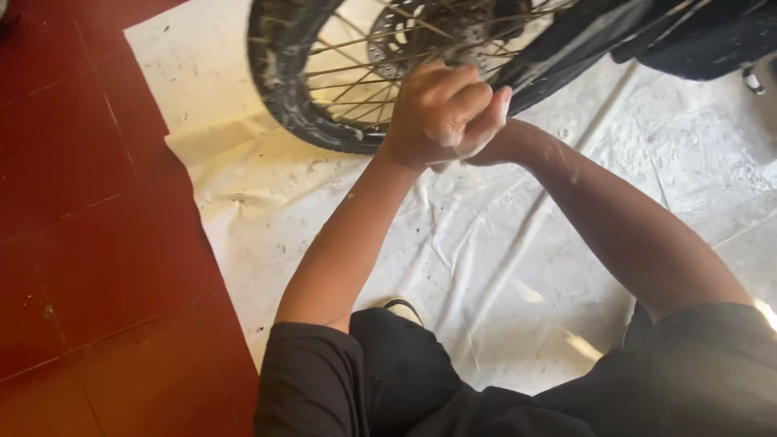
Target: The person washes a motorcycle using a yellow sponge and soapy water from a green tray. They scrub the front wheel, tire, spokes, brake disc, and the side of the motorcycle body, repeatedly dipping the sponge into the tray to reload soap.
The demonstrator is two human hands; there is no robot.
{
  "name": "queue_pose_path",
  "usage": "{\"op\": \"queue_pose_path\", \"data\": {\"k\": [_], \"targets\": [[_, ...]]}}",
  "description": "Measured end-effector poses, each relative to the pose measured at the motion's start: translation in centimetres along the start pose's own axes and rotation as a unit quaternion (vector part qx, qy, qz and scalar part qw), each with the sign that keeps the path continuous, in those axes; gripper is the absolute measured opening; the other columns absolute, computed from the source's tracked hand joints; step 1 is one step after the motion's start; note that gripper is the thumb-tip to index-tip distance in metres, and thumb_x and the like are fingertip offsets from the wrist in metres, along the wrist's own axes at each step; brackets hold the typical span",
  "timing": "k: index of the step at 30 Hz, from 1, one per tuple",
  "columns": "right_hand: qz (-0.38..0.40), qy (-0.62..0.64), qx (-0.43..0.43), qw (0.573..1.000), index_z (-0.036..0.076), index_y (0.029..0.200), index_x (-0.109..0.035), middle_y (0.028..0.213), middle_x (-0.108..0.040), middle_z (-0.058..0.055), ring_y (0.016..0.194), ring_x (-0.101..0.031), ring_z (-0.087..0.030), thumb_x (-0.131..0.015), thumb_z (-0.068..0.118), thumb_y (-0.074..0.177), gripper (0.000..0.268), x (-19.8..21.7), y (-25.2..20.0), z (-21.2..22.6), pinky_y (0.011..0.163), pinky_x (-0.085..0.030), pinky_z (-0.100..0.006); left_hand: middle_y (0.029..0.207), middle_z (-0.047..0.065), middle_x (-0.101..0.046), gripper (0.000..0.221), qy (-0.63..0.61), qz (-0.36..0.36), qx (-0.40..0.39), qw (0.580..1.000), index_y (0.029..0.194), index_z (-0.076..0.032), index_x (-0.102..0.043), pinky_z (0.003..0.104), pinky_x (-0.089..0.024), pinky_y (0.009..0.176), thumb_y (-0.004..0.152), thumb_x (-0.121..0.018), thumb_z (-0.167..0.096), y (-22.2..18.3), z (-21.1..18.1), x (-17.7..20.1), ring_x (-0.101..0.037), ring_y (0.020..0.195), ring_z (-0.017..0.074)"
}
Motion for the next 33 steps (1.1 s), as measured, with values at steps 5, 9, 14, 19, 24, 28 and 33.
{"op": "queue_pose_path", "data": {"k": [5,9,14,19,24,28,33], "targets": [[0.112,-0.022,-0.004,0.993,0.004,0.114,-0.068,0.1,-0.076,-0.007,0.083,-0.071,-0.017,-0.06,0.022,0.1,0.025,1.8,-7.6,-6.4,0.077,-0.059,-0.03,0.059,-0.003,-0.044,0.034,-0.077,0.148,0.022,0.986,0.059,-0.01,-0.058,0.032,-0.03,0.042,0.088,-0.076,-0.011,0.7,-4.5,-7.1,-0.029,0.042,0.0145],[0.11,0.001,-0.049,0.993,0.004,0.091,-0.073,0.077,-0.074,-0.004,0.071,-0.065,-0.019,-0.066,0.023,0.097,0.021,5.0,-11.7,-15.1,0.072,-0.055,-0.032,0.068,0.006,-0.05,0.031,-0.057,0.254,0.06,0.964,0.072,-0.014,-0.055,0.046,-0.049,0.05,0.095,-0.065,-0.034,-0.2,-7.9,-14.4,-0.062,0.055,0.0343],[0.075,-0.051,-0.082,0.992,0.035,0.126,-0.066,0.124,-0.072,-0.002,0.12,-0.067,-0.028,-0.06,0.047,0.089,0.039,10.4,-13.9,-28.1,0.1,-0.051,-0.044,0.121,0.024,-0.056,0.059,-0.078,0.56,0.342,0.751,0.14,-0.006,-0.049,0.061,-0.053,0.091,0.094,-0.064,-0.038,-1.7,-9.9,-24.0,-0.064,0.107,0.0506],[0.042,0.172,-0.073,0.981,0.011,0.121,-0.066,0.108,-0.071,-0.021,0.102,-0.07,-0.037,-0.057,0.018,0.086,0.037,18.1,-19.0,-29.9,0.089,-0.057,-0.049,0.146,0.016,-0.043,0.081,-0.01,0.601,0.453,0.658,0.154,-0.026,-0.03,0.051,-0.043,0.11,0.09,-0.066,-0.059,-6.6,-9.0,-33.1,-0.048,0.137,0.0382],[0.021,0.362,-0.051,0.93,0.002,0.119,-0.068,0.103,-0.07,-0.025,0.092,-0.075,-0.038,-0.06,0.007,0.077,0.043,23.1,-22.2,-35.3,0.083,-0.063,-0.05,0.126,0.016,-0.068,0.063,-0.077,0.511,0.568,0.641,0.143,-0.017,-0.047,0.049,-0.05,0.104,0.091,-0.071,-0.042,-5.4,-10.6,-39.8,-0.064,0.123,0.0375],[0.074,0.423,-0.043,0.902,-0.006,0.129,-0.057,0.114,-0.065,-0.026,0.098,-0.071,-0.041,-0.051,0.002,0.083,0.047,27.4,-27.9,-39.8,0.08,-0.061,-0.054,0.103,0.011,-0.074,0.031,-0.147,0.463,0.607,0.629,0.113,-0.017,-0.065,0.041,-0.057,0.088,0.094,-0.066,-0.042,-4.4,-12.0,-48.7,-0.072,0.096,0.0274],[0.101,0.361,0.031,0.926,-0.002,0.146,-0.042,0.125,-0.069,-0.026,0.094,-0.076,-0.037,-0.066,-0.008,0.081,0.069,32.8,-35.8,-53.5,0.067,-0.066,-0.052,0.085,0.009,-0.073,0.031,-0.248,0.42,0.592,0.642,0.095,-0.012,-0.069,0.033,-0.06,0.068,0.09,-0.074,-0.043,-3.9,-16.0,-64.7,-0.072,0.074,0.0189]]}}
Point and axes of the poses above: each hand's wrist, its own y-axis towards the middle knuckle, its own x-axis out of the back of the hand, z = x × y, the point moved 8 cm from there along y, towards the middle knuckle
